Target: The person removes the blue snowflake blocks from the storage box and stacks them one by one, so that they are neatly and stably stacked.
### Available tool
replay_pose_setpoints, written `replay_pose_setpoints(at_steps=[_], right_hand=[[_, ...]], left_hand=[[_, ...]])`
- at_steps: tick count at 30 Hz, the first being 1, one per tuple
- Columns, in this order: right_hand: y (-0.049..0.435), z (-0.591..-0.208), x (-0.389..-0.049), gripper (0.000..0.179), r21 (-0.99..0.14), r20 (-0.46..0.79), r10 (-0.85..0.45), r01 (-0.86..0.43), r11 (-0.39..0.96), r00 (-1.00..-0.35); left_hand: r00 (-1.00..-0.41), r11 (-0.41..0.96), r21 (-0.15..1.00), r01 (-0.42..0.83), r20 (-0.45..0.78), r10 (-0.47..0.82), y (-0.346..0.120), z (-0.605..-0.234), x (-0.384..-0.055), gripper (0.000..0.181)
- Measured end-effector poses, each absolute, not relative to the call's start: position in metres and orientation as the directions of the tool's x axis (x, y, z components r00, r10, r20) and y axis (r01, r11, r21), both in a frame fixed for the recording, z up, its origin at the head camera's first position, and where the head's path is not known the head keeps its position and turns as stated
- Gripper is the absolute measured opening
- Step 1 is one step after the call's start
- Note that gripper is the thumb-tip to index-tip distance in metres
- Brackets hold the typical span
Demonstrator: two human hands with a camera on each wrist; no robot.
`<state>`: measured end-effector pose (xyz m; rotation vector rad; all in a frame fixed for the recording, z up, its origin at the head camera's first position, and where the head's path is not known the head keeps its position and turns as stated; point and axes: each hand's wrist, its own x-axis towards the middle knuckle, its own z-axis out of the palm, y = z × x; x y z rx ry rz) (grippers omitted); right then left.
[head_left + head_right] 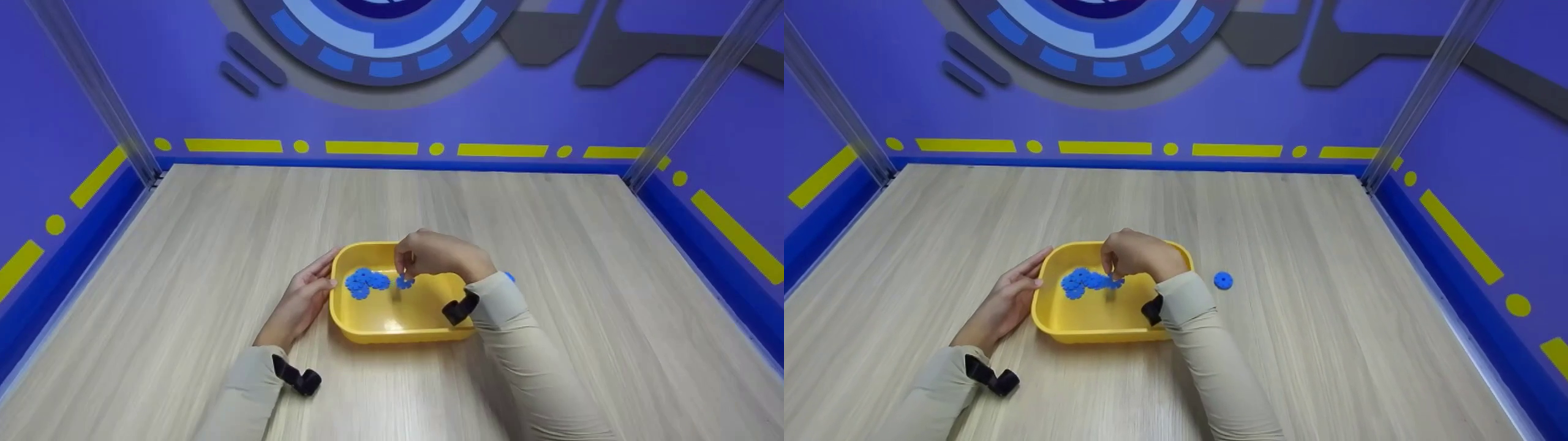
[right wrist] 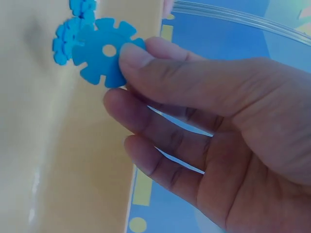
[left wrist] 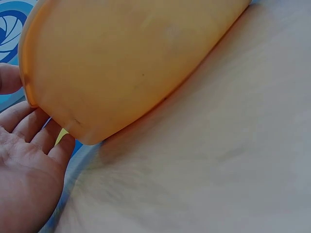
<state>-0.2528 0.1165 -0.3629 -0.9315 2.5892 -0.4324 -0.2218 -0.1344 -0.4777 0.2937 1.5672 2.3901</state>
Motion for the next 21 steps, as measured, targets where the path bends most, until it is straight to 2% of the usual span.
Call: replay_pose_setpoints(at_steps=[10, 21], right_hand=[[0.146, -0.355, -0.249, 0.003, -0.48, -0.133, -0.65, -0.525, 0.703, -0.748], [0.187, -0.357, -0.243, 0.005, -0.505, -0.029, -0.577, -0.486, 0.713, -0.816]], left_hand=[[-0.951, -0.376, 0.919, -0.121, 0.001, 0.31, -0.134, -0.476, -0.22, 0.066], [-0.951, -0.374, 0.919, -0.122, 0.0, 0.31, -0.134, -0.476, -0.22, 0.066]])
